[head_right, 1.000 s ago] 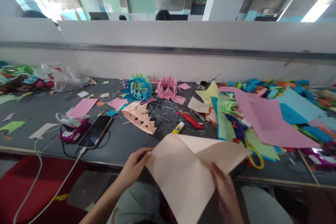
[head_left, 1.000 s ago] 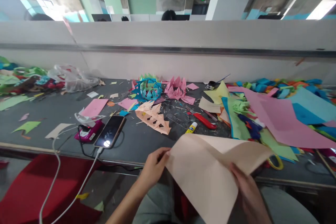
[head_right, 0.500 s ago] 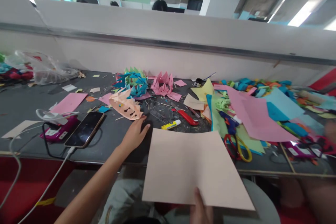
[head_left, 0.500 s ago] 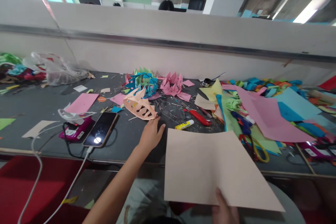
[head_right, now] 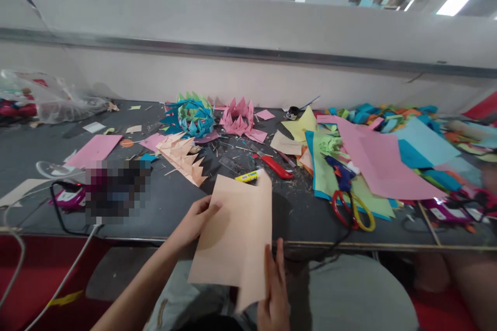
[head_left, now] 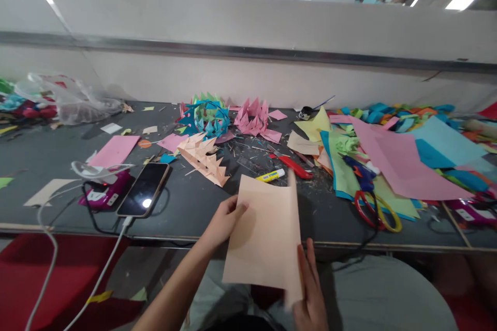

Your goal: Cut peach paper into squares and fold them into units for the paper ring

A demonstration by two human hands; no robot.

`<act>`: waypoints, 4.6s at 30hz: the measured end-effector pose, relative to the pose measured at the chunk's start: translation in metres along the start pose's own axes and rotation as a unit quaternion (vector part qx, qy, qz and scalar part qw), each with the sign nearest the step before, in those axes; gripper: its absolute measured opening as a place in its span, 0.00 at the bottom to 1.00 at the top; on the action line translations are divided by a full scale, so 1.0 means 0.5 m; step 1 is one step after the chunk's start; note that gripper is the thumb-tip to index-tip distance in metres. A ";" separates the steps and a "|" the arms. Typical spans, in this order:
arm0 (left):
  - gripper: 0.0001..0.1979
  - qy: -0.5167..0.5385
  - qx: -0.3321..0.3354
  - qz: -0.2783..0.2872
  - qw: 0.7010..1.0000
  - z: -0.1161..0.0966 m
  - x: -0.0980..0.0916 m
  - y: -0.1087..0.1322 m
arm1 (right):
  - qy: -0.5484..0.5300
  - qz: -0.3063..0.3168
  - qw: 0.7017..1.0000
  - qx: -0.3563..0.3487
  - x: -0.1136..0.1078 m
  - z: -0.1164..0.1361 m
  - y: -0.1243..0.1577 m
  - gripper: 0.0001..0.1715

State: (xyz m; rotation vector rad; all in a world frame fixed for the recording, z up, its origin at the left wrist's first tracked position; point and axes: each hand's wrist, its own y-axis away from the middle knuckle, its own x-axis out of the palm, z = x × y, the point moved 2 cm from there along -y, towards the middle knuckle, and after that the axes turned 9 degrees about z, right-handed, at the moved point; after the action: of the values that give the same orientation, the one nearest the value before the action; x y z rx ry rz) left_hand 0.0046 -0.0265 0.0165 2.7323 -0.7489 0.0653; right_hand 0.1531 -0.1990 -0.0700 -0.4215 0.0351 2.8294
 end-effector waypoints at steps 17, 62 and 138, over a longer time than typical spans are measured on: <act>0.19 0.099 -0.049 0.041 0.993 0.009 0.037 0.020 | 0.127 0.042 0.985 -0.111 -0.031 0.037 0.000 0.49; 0.19 -0.060 -0.168 0.212 0.961 -0.053 0.062 0.072 | 0.085 0.338 0.936 0.039 -0.103 0.288 -0.311 0.15; 0.13 -0.755 0.037 -0.057 0.652 -0.083 -0.034 -0.090 | 0.402 0.129 0.906 -0.022 -0.086 0.129 -0.448 0.13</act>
State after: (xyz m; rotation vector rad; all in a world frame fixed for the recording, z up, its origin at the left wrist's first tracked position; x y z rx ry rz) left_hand 0.0142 0.0314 0.0412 2.2636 -0.7917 -2.4172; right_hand 0.2364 0.0090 0.0081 -1.6640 0.2021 2.6751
